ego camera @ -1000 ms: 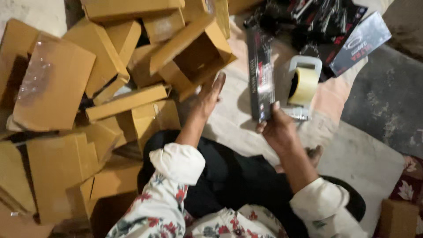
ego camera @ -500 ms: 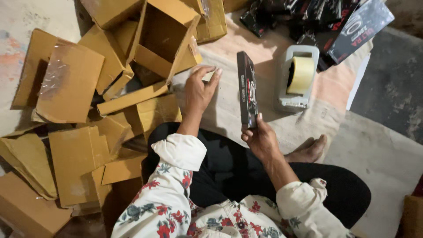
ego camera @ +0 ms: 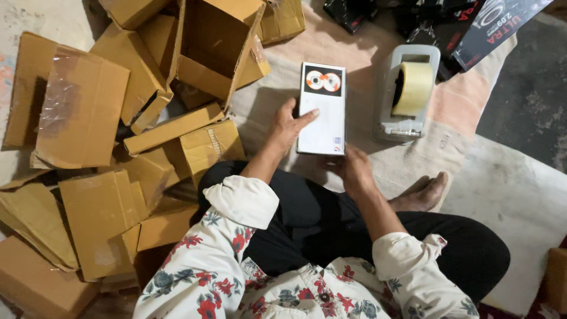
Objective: The person sits on the floor surrounded by cardboard boxes and packs smart watches into them. They open a watch box, place the watch, strap, and charger into the packaging, insert the packaging into a cardboard box, and seal it with tape. The process is repeated for a second watch.
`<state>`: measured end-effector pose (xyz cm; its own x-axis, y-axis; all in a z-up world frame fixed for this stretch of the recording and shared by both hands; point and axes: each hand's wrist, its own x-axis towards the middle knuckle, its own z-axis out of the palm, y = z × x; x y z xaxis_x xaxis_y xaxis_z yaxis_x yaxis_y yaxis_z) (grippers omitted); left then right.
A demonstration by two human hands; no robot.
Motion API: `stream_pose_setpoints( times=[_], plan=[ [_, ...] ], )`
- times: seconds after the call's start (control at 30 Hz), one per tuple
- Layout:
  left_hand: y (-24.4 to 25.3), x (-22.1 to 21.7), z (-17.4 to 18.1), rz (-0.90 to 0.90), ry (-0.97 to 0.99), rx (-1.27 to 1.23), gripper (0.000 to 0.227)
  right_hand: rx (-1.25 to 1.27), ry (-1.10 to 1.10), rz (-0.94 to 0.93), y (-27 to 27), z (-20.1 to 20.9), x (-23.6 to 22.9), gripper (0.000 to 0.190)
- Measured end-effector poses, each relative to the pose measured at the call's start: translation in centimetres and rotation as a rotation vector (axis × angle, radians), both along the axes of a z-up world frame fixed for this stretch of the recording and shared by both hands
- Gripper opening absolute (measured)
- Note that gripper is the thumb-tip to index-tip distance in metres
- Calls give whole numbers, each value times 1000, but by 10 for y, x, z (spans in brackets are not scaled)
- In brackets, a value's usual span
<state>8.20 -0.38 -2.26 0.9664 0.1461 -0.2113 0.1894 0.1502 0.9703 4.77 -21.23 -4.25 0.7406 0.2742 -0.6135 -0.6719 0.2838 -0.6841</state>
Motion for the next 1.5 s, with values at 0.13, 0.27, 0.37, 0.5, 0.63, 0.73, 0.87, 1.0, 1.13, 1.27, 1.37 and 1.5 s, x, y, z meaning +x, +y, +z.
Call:
stream_pose_setpoints(
  times=[0.13, 0.27, 0.37, 0.5, 0.63, 0.73, 0.87, 1.0, 1.13, 1.27, 1.37, 1.5],
  plan=[
    [3, -4, -4, 155, 54, 503, 34, -220, -289, -102, -8, -13, -2, 38],
    [-6, -11, 8, 143, -165, 805, 26, -307, -488, 32, 2, -16, 0, 49],
    [-15, -11, 14, 14, -113, 765, 26, -270, -485, 76, 13, -14, 0, 55],
    [-17, -8, 14, -58, -42, 773, 33, -369, -428, 119, 21, -3, 2, 55],
    [-17, -8, 11, -107, 17, 795, 37, -450, -443, 136, 23, 11, 5, 55],
    [-18, -7, 12, -122, 18, 822, 41, -553, -470, 184, 26, 20, 7, 57],
    [-20, -7, 20, -173, 28, 794, 41, -525, -494, 140, 30, 28, 11, 60],
    [-21, -8, 27, -192, 26, 679, 39, -598, -573, 162, 31, 26, 10, 52],
    [-22, -8, 25, -142, -25, 758, 38, -765, -500, 219, 27, 9, 10, 46],
    [-16, -7, 15, -87, 126, 738, 36, -638, -393, 59, 11, -28, 11, 46],
    [-9, -3, 7, 9, 62, 779, 32, -395, -334, -137, -6, -58, 11, 44],
    [3, -1, 4, 164, 38, 842, 25, -71, -85, -434, -11, -86, 10, 38]
  ],
)
